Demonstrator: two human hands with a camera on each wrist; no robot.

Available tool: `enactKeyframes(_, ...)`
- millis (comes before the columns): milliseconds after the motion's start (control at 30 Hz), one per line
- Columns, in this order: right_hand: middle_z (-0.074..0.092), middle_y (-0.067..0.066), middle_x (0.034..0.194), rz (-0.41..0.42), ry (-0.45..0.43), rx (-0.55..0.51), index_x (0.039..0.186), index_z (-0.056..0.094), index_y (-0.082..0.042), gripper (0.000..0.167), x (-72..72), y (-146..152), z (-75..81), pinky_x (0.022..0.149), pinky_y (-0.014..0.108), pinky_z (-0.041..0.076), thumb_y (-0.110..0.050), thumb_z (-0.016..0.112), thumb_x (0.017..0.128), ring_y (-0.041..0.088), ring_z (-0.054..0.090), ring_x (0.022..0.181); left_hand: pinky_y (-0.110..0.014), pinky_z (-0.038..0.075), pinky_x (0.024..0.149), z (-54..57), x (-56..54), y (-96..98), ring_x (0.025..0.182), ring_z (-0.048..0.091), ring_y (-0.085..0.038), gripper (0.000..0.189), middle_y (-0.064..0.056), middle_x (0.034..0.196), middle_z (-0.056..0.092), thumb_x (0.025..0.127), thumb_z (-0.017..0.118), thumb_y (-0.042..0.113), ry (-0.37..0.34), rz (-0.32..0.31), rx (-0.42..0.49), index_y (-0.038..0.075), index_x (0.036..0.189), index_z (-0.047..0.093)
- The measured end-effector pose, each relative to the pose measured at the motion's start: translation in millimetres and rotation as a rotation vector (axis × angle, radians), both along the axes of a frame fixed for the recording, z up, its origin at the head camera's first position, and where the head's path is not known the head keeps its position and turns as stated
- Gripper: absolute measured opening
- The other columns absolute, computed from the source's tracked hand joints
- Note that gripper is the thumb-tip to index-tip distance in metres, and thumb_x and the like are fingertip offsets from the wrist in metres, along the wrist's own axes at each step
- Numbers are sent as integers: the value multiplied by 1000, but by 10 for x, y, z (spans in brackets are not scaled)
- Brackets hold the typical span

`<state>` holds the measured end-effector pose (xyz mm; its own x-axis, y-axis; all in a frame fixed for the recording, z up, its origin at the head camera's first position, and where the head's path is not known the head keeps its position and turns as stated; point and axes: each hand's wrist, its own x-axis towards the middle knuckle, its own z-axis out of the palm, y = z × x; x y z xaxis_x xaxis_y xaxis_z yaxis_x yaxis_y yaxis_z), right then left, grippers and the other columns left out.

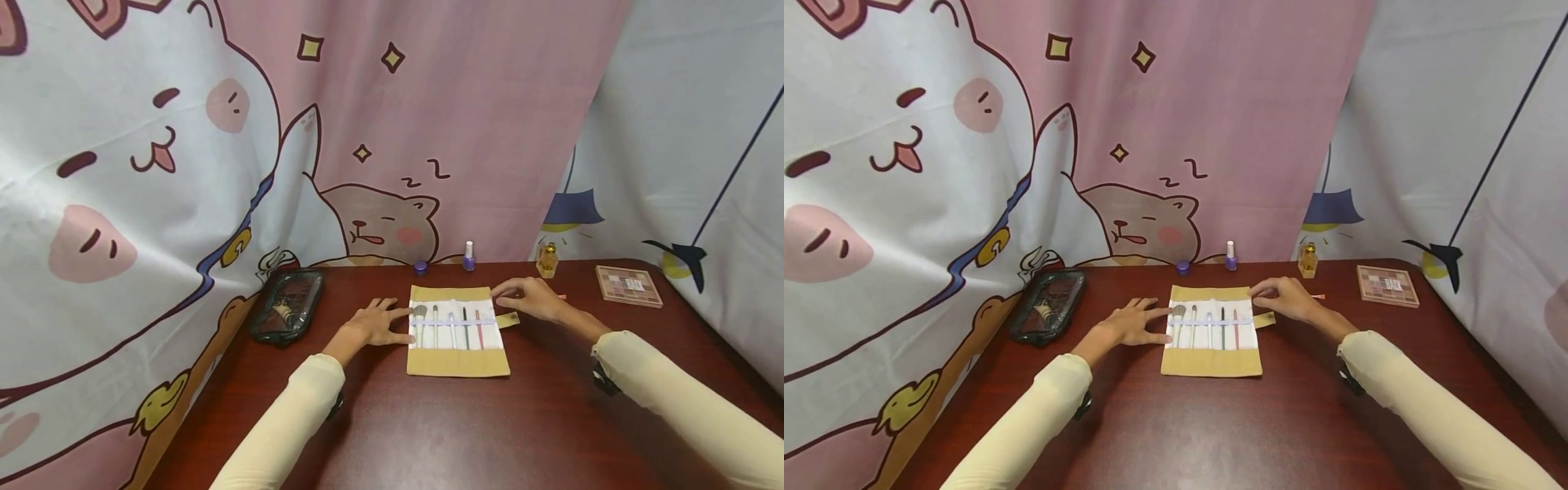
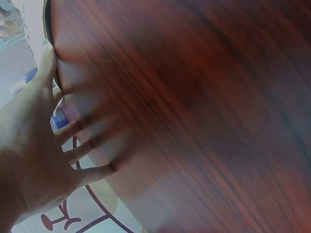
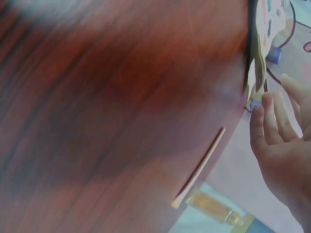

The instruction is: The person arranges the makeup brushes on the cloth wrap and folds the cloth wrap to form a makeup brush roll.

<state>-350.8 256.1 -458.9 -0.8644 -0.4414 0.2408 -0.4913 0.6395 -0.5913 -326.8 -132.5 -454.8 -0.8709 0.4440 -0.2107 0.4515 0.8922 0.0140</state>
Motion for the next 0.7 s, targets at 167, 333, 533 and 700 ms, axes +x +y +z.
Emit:
enactKeyframes(167,78,9,104,-51,19,23,116,78,-5,22,10,159,62,74,31,54,-14,77,95,26,72,93,-59,42,110,15,5,3,154,26,-34,81,-6,170,26,92,53,79,-5,0,17,42,161,36)
enactKeyframes(333,79,10,103,-108,71,61,114,79,-7,21,0,341,103,68,29,50,-13,79,93,21,70,86,-60,41,110,26,8,8,154,26,-34,81,-7,170,26,92,54,79,-8,3,19,42,161,36)
enactKeyframes(533,76,17,111,-177,60,91,114,79,-6,23,-47,565,110,63,30,43,-15,79,93,20,61,79,-60,41,111,26,6,10,154,25,-33,81,-5,170,25,91,53,80,-10,7,4,44,161,34)
enactKeyframes(700,75,20,113,-219,76,104,114,80,-9,22,-101,735,60,67,33,43,-18,80,93,22,63,85,-60,41,110,8,2,15,154,25,-33,81,-5,170,24,91,52,80,-8,9,-5,45,161,33)
